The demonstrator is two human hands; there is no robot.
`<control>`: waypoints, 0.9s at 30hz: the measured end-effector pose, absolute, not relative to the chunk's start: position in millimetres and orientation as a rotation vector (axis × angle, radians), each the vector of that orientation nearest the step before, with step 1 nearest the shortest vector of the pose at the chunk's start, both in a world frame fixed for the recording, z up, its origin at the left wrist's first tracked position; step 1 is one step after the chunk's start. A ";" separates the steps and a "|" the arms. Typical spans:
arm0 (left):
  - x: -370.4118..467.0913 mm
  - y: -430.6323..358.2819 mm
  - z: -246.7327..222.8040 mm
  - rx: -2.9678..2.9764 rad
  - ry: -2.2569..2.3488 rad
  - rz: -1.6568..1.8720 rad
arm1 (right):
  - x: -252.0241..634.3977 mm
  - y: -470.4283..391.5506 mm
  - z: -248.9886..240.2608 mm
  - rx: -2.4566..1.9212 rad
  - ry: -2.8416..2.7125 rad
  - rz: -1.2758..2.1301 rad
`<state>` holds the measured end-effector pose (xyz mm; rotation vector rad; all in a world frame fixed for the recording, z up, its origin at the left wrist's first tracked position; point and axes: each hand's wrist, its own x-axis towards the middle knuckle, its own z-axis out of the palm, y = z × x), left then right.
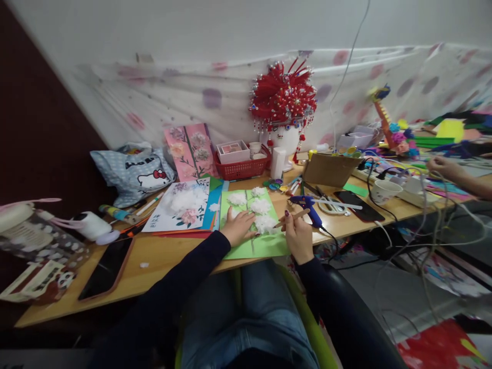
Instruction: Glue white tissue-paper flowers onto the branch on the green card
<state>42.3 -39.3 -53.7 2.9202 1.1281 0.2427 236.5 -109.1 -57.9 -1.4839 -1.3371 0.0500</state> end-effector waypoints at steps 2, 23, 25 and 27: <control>41.9 -39.4 -54.0 2.921 1.132 0.244 | 236.8 -109.6 -64.1 -1.478 -1.350 0.035; 43.3 -38.9 -52.9 2.893 1.130 0.166 | 234.7 -121.3 -88.7 -1.413 -1.410 0.101; 43.8 -39.7 -52.0 2.891 1.135 0.160 | 235.7 -118.1 -88.9 -1.452 -1.370 0.110; 44.1 -40.5 -51.2 2.890 1.142 0.151 | 237.7 -112.6 -87.0 -1.492 -1.328 0.126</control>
